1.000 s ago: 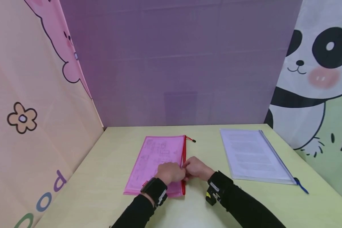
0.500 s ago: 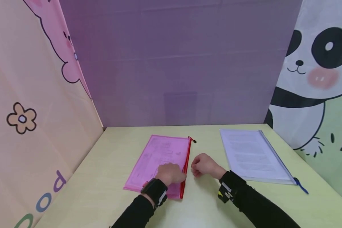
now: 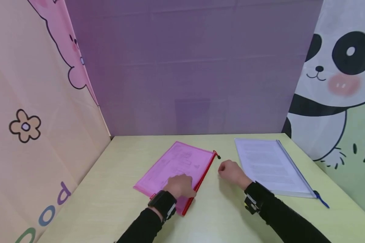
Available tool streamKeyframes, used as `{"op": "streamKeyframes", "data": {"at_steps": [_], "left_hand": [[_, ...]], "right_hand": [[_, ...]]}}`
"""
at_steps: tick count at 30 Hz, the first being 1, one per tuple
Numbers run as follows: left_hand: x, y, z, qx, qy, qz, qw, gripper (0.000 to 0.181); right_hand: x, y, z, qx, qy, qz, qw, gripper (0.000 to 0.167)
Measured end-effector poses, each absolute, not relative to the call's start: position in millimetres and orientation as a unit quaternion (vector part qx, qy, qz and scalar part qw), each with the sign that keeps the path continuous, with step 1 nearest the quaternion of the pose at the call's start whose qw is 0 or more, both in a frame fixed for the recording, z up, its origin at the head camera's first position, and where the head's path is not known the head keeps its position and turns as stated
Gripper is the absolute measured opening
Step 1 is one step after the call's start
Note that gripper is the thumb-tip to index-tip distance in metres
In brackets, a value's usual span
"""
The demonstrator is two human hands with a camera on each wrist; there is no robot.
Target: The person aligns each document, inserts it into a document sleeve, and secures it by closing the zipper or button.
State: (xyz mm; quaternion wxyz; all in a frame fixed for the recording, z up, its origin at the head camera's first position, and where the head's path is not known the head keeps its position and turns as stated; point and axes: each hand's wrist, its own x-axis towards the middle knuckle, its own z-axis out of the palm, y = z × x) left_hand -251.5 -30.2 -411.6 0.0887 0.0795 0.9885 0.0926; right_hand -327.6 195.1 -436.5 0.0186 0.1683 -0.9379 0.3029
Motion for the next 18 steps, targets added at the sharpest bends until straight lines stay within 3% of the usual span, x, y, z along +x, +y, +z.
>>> {"op": "streamKeyframes", "data": {"at_steps": [4, 9, 18], "left_hand": [[-253.0, -34.2, -412.8, 0.106, 0.985, 0.102, 0.091, 0.036], [-255.9, -37.6, -414.5, 0.138, 0.977, 0.114, 0.116, 0.052], [-259.2, -45.7, -414.9, 0.148, 0.968, 0.140, 0.144, 0.071]], "right_hand": [[-331.3, 207.7, -431.4, 0.186, -0.945, 0.262, 0.057, 0.007], [-335.1, 218.3, -425.2, 0.188, -0.954, 0.218, 0.077, 0.012], [-340.1, 231.8, -423.0, 0.207, -0.967, 0.143, 0.045, 0.036]]}}
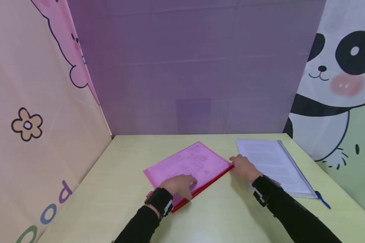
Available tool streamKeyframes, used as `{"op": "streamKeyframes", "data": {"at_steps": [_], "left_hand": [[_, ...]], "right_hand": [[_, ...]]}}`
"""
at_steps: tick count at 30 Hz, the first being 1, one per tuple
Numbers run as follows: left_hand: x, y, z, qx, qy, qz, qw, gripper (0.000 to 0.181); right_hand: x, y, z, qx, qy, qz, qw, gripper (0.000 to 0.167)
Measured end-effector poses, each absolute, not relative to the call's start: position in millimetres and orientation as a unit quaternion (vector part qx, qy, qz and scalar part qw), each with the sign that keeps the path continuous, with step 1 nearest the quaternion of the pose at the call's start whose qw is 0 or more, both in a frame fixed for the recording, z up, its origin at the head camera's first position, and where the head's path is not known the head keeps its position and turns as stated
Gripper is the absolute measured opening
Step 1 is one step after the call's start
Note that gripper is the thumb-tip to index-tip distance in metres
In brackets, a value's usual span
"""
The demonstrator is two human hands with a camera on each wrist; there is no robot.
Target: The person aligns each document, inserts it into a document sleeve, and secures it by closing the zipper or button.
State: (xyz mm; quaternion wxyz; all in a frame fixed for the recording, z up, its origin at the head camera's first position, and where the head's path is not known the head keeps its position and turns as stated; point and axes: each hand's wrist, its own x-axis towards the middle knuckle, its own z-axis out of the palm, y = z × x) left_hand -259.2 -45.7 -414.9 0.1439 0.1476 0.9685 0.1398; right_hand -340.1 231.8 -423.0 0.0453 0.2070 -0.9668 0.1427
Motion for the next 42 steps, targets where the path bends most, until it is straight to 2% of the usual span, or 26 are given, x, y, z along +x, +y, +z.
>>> {"op": "streamKeyframes", "data": {"at_steps": [2, 8, 16, 24, 38, 42], "left_hand": [[-260.4, -46.4, -413.4, 0.149, 0.968, 0.139, 0.147, 0.072], [-261.4, -46.3, -409.1, 0.152, 0.967, 0.141, 0.151, 0.069], [-260.1, -45.9, -409.2, 0.141, 0.967, 0.141, 0.157, 0.070], [-259.9, -45.4, -409.7, 0.136, 0.968, 0.136, 0.163, 0.070], [-256.8, -43.1, -407.3, 0.134, 0.971, 0.117, 0.162, 0.070], [-256.2, -43.5, -407.0, 0.135, 0.970, 0.118, 0.162, 0.071]], "right_hand": [[-339.8, 233.6, -423.2, 0.199, -0.969, 0.139, 0.040, 0.038], [-343.6, 236.6, -432.4, 0.224, -0.961, 0.135, 0.083, 0.005], [-348.2, 235.9, -441.9, 0.212, -0.964, 0.115, 0.113, 0.011], [-339.4, 231.4, -433.8, 0.138, -0.983, 0.087, 0.081, 0.010], [-341.2, 232.9, -444.6, 0.130, -0.981, 0.140, 0.040, 0.023], [-337.9, 232.7, -440.9, 0.139, -0.983, 0.113, 0.028, 0.020]]}}
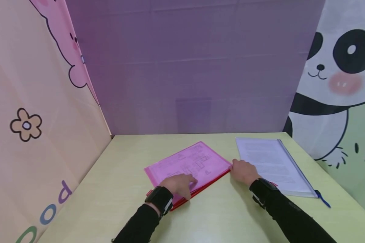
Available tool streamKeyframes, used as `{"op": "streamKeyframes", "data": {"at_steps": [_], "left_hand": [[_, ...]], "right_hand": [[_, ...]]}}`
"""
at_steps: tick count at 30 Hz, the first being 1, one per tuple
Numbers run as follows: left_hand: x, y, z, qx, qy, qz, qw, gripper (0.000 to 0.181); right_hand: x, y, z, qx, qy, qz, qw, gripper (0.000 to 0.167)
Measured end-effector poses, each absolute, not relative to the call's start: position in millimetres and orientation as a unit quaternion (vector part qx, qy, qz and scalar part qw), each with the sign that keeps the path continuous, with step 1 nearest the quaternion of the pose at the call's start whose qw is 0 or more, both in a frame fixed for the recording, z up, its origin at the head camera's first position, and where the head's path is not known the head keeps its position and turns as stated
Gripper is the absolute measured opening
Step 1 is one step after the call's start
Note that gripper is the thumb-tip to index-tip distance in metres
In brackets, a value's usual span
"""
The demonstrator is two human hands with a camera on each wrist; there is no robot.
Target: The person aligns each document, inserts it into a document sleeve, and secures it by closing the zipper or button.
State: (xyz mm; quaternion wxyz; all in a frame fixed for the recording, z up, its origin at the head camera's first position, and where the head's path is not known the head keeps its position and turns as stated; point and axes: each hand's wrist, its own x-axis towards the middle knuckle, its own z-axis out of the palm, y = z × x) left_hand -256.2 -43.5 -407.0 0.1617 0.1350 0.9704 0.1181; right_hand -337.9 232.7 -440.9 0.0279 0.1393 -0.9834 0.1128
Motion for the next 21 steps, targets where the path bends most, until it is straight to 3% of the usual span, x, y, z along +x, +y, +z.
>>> {"op": "streamKeyframes", "data": {"at_steps": [5, 9, 21], "left_hand": [[-256.9, -42.8, -406.9, 0.133, 0.971, 0.115, 0.164, 0.072], [-257.4, -42.9, -407.9, 0.141, 0.971, 0.104, 0.165, 0.073], [-256.2, -42.9, -405.5, 0.138, 0.970, 0.100, 0.173, 0.076]], "right_hand": [[-333.4, 232.5, -434.9, 0.132, -0.987, 0.095, 0.001, 0.013], [-331.7, 232.1, -434.2, 0.115, -0.988, 0.099, -0.018, 0.017], [-341.3, 233.7, -444.0, 0.128, -0.986, 0.105, -0.005, 0.021]]}}
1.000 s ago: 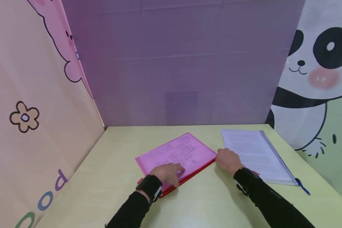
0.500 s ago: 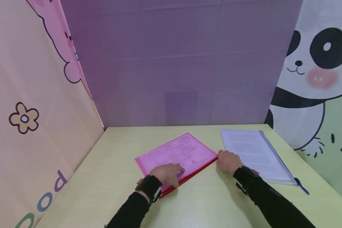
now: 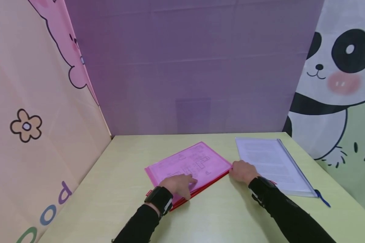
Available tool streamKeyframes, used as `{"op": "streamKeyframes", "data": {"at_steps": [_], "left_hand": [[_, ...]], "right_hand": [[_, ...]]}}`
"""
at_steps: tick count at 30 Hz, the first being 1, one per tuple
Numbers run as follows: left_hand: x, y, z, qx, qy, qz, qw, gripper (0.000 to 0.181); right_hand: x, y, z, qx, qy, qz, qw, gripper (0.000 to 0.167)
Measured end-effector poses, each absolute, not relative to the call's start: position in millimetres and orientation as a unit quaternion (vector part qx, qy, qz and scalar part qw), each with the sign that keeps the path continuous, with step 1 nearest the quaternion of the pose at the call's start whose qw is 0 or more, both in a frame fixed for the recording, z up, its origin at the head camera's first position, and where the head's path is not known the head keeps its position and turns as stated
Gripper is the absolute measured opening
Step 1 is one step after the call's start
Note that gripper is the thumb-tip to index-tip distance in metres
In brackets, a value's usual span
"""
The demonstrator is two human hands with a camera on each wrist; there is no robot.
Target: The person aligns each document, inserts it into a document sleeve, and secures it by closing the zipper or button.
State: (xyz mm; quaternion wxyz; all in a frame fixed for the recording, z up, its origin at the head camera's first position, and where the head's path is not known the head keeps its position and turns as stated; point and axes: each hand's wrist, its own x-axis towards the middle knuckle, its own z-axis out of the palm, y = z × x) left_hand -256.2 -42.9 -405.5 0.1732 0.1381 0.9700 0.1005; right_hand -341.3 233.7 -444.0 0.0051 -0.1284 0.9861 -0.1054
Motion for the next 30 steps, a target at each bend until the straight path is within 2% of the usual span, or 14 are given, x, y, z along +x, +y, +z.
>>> {"op": "streamKeyframes", "data": {"at_steps": [21, 30], "left_hand": [[-257.0, -43.9, -407.7, 0.132, 0.969, 0.110, 0.178, 0.077], [-256.3, -44.2, -409.3, 0.128, 0.969, 0.117, 0.177, 0.075]], "right_hand": [[-326.1, 209.5, -445.2, -0.166, 0.981, -0.097, -0.002, 0.023], [-320.3, 198.2, -444.8, -0.190, 0.977, -0.098, 0.021, 0.019]]}}
